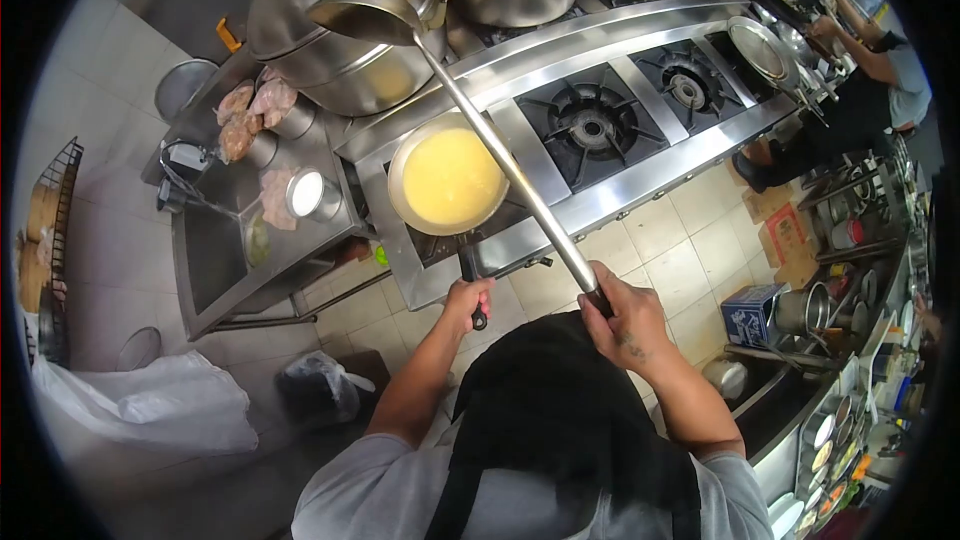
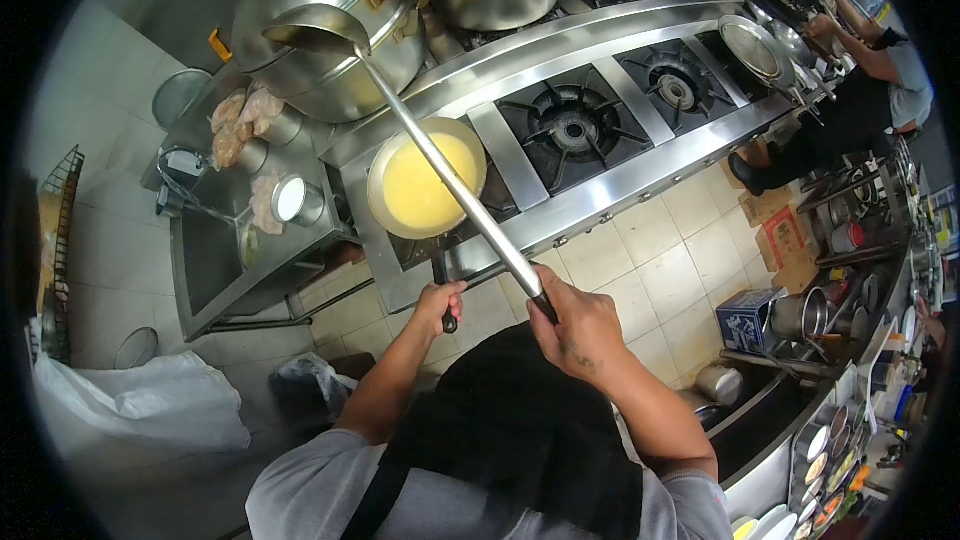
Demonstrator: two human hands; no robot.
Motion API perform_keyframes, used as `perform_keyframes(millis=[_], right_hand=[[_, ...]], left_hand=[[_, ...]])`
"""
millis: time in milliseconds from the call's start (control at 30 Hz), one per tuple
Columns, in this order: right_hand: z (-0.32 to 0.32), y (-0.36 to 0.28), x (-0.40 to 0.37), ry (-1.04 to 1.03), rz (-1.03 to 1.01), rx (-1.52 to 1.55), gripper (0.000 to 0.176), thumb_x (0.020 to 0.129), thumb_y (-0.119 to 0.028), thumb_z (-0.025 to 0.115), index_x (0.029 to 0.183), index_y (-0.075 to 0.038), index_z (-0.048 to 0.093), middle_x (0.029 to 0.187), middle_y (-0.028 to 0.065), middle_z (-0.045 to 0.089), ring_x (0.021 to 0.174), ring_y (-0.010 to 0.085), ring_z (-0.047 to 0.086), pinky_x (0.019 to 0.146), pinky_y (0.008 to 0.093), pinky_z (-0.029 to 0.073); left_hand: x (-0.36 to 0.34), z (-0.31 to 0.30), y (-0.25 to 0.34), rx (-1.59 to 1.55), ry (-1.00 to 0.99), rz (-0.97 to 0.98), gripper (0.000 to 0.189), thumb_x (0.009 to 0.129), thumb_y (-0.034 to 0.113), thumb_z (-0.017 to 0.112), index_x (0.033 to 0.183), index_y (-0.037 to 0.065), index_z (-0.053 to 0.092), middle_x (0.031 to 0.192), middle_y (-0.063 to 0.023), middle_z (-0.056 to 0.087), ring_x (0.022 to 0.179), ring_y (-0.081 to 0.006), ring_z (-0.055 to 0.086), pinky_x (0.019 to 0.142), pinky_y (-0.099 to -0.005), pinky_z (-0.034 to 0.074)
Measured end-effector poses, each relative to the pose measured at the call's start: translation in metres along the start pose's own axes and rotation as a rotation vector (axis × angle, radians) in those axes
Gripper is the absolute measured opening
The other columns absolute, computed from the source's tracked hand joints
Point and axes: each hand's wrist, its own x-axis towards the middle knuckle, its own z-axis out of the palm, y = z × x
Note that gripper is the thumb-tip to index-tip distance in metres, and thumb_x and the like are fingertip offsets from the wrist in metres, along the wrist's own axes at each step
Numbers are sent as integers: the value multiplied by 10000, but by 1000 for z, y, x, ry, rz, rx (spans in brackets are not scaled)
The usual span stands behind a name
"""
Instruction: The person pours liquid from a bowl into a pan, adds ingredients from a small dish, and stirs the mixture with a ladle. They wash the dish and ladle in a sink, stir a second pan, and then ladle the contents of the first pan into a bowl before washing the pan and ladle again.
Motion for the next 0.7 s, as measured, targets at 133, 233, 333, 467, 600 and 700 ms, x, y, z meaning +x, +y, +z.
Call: perform_keyframes(millis=[133, 233, 333, 467, 600, 700], right_hand=[[25, 7, -7, 19, 55, -25, 401, 786, -80, 652, 1171, -47, 547, 642, 120, 609, 549, 315, 611, 515, 387, 486], [46, 16, -14, -1, 133, -32, 390, 796, -72, 644, 1174, -35, 557, 683, 158, 610, 594, 337, 624, 550, 373, 493], [56, 14, -27, -18, 188, -61, 393, 791, -90, 653, 1169, -36, 562, 707, 157, 632, 613, 345, 630, 560, 393, 507], [88, 36, -45, -119, 297, -89, 445, 817, -156, 571, 1253, -124, 491, 841, 149, 652, 741, 356, 637, 658, 443, 518], [89, 29, -52, -141, 278, -117, 276, 839, -140, 530, 1099, -49, 516, 737, 170, 622, 719, 367, 630, 629, 458, 500], [83, 20, -70, -95, 271, -130, 264, 842, -137, 531, 1082, -30, 514, 725, 162, 617, 695, 354, 633, 622, 445, 503]], left_hand=[[-4, 9, -7, -8, 34, 10, 202, 833, 150, 665, 822, 78, 477, 524, -15, 450, 369, -146, 447, 347, -340, 415], [6, 21, -10, 28, 105, 32, 247, 828, 203, 695, 831, 58, 494, 539, -28, 474, 373, -155, 461, 347, -337, 412], [5, 24, -11, 82, 172, 21, 263, 821, 215, 705, 811, 47, 503, 527, -28, 471, 369, -154, 458, 344, -335, 403], [15, 19, -17, 154, 215, -13, 310, 834, 279, 700, 693, 86, 503, 505, 0, 443, 365, -138, 420, 331, -314, 366], [21, 24, -24, 92, 151, -30, 337, 894, 290, 620, 651, 117, 463, 506, 22, 378, 391, -124, 393, 369, -315, 380], [15, 35, -17, 127, 177, -38, 337, 919, 279, 581, 657, 119, 442, 522, 25, 376, 409, -122, 393, 394, -314, 385]])
